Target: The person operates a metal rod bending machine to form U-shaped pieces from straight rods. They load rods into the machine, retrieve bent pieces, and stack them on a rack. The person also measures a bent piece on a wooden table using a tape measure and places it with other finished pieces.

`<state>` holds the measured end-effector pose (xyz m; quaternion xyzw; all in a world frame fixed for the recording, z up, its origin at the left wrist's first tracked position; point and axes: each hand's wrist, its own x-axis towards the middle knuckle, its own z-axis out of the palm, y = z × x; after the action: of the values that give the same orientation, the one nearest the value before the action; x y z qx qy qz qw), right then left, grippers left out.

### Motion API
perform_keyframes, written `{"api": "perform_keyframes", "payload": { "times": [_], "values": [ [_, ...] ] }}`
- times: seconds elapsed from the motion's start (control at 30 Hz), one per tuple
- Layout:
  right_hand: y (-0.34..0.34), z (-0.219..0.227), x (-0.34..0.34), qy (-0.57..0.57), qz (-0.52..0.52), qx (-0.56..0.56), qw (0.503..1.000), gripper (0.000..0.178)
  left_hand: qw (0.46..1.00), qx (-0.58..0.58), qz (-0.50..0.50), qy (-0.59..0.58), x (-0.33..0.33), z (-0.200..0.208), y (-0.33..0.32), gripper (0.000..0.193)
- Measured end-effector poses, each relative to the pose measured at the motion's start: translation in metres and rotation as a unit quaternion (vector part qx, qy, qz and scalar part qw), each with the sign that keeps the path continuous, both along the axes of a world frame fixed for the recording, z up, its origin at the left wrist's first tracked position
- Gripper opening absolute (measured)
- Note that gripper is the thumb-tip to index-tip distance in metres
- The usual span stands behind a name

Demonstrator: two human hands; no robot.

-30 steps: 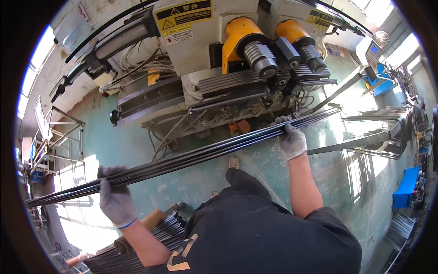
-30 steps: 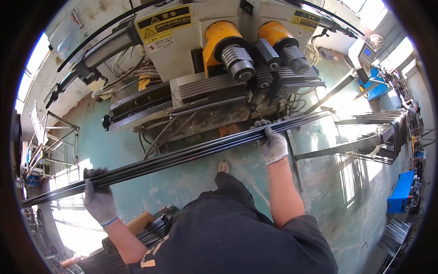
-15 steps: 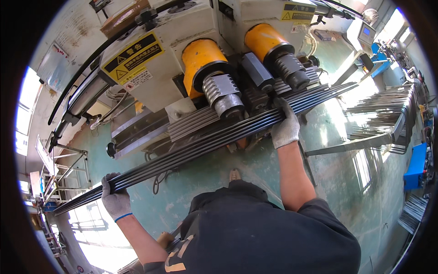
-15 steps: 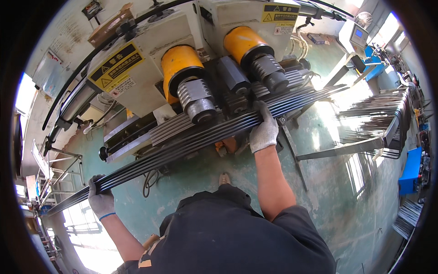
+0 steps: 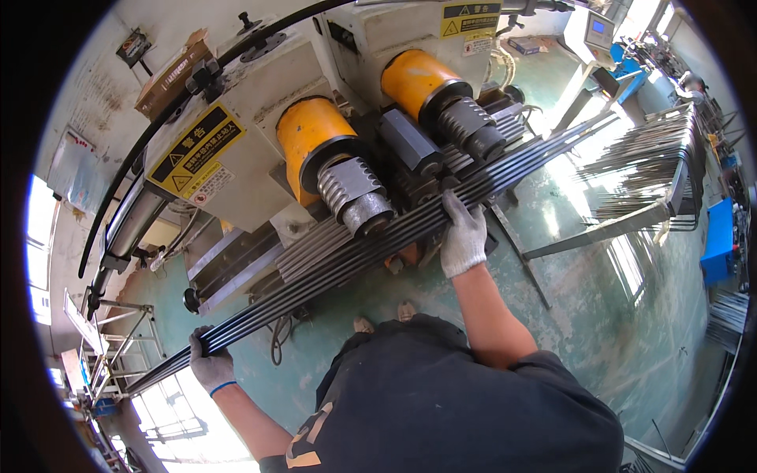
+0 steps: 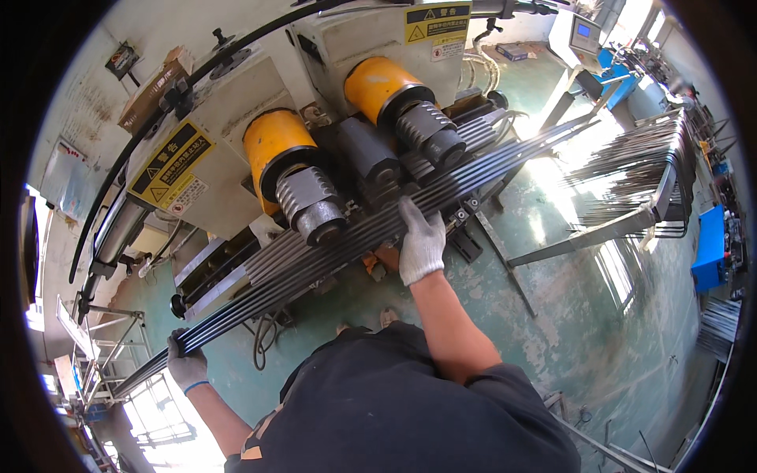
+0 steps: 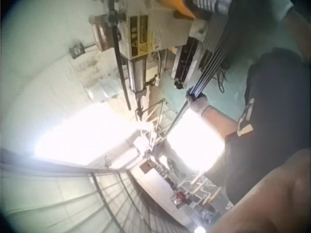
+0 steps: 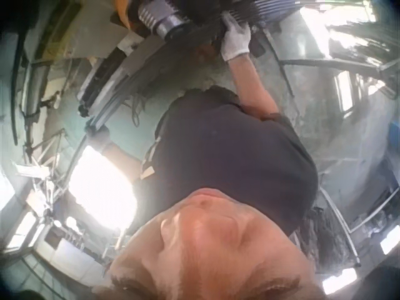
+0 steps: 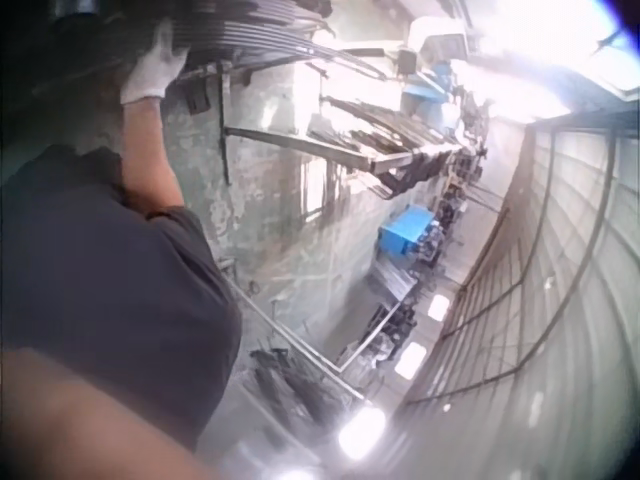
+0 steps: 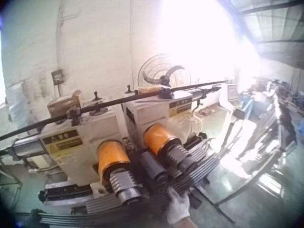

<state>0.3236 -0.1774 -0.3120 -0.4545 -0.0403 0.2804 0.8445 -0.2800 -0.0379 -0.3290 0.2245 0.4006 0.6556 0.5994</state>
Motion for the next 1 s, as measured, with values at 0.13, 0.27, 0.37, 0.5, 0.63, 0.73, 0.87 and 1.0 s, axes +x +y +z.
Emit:
{"api": "perform_keyframes", "payload": {
  "times": [0.13, 0.27, 0.37, 0.5, 0.63, 0.73, 0.87, 1.0],
  "values": [
    [0.028, 0.013, 0.019, 0.03, 0.005, 0.101, 0.994, 0.03, 0.995, -0.007, -0.036, -0.09, 0.046, -0.021, 0.015, 0.032],
    [0.048, 0.014, 0.029, 0.107, 0.049, 0.031, 0.993, 0.033, 0.996, -0.03, -0.031, -0.084, 0.089, -0.022, 0.02, 0.033],
    [0.063, -0.014, 0.035, 0.076, 0.054, -0.049, 0.994, 0.029, 0.988, -0.054, -0.057, -0.131, 0.119, -0.026, 0.019, 0.033],
    [0.08, -0.026, 0.032, 0.019, 0.029, -0.091, 0.995, 0.02, 0.979, -0.093, -0.075, -0.167, 0.151, -0.02, 0.014, 0.032],
    [0.088, -0.027, 0.031, 0.062, -0.035, -0.085, 0.994, 0.019, 0.979, -0.073, -0.09, -0.168, 0.132, -0.007, 0.021, 0.032],
    [0.087, -0.02, 0.024, 0.067, -0.052, -0.061, 0.995, 0.018, 0.985, -0.006, -0.072, -0.159, 0.042, -0.032, 0.049, 0.032],
    [0.088, -0.026, 0.025, 0.035, -0.052, -0.094, 0.994, 0.02, 0.993, -0.019, -0.006, -0.115, 0.014, -0.055, 0.062, 0.033],
    [0.083, -0.035, 0.024, -0.022, -0.039, -0.124, 0.991, 0.023, 0.995, -0.014, -0.032, -0.098, 0.067, -0.056, 0.05, 0.036]
  ]
}}
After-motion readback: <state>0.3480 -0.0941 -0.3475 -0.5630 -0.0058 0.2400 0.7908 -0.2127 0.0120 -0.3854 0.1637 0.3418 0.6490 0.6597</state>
